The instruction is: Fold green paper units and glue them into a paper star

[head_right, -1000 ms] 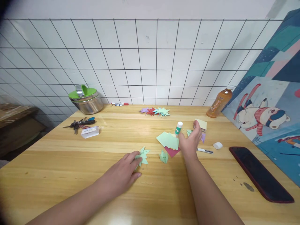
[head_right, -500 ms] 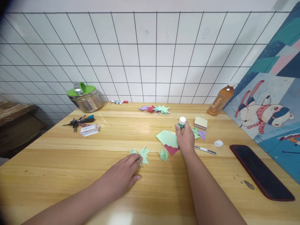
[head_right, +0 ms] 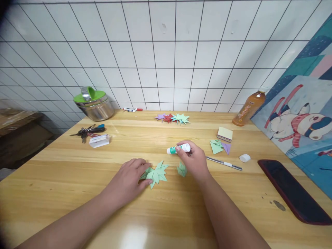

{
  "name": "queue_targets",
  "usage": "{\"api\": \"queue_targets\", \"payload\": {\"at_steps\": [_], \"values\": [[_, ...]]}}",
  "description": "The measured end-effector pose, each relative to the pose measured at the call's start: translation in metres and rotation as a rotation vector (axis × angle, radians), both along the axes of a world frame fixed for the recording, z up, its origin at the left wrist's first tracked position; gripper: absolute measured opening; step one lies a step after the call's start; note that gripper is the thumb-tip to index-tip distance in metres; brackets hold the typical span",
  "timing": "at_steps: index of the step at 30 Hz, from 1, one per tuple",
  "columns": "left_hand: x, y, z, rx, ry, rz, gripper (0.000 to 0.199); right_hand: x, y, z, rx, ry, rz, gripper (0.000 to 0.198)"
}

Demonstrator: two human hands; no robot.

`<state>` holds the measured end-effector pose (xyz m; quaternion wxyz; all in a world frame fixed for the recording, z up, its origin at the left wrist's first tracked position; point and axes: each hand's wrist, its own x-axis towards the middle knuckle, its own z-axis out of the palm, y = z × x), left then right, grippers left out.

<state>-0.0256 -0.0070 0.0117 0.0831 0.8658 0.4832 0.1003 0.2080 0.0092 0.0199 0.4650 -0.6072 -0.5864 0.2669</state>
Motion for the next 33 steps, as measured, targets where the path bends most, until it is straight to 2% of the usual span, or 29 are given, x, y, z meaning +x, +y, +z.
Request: {"api": "queue_targets", "payload": {"at_steps": [4,6,9,12,15,23,27,33], "values": [[0.008,-0.006,-0.002,0.036,0.082,-0.067,0.023,-0.008,-0.006,0.004,0.053,-0.129,0.014,0.030],[0.014,-0.010,-0.005,0.056,0.146,-0.096,0.021,-0.013,-0.008,0.005,0.070,-0.198,0.045,0.031],[0.021,-0.018,-0.010,0.084,0.225,-0.124,0.030,-0.020,-0.009,0.005,0.074,-0.285,0.089,0.030],[0.026,-0.028,-0.014,0.122,0.248,-0.102,0.051,-0.027,-0.010,0.004,0.058,-0.372,0.124,0.027],[0.028,-0.035,-0.014,0.095,0.259,-0.091,0.060,-0.030,-0.009,0.004,0.040,-0.456,0.165,0.026],[0.029,-0.043,-0.021,0.002,0.239,-0.076,0.074,-0.044,-0.009,-0.005,0.030,-0.680,0.209,0.028],[0.030,-0.047,-0.026,0.027,0.251,-0.079,0.076,-0.050,-0.008,-0.009,0.050,-0.800,0.199,0.031],[0.031,-0.050,-0.026,0.107,0.275,-0.081,0.071,-0.052,-0.006,-0.008,0.066,-0.861,0.172,0.026]]}}
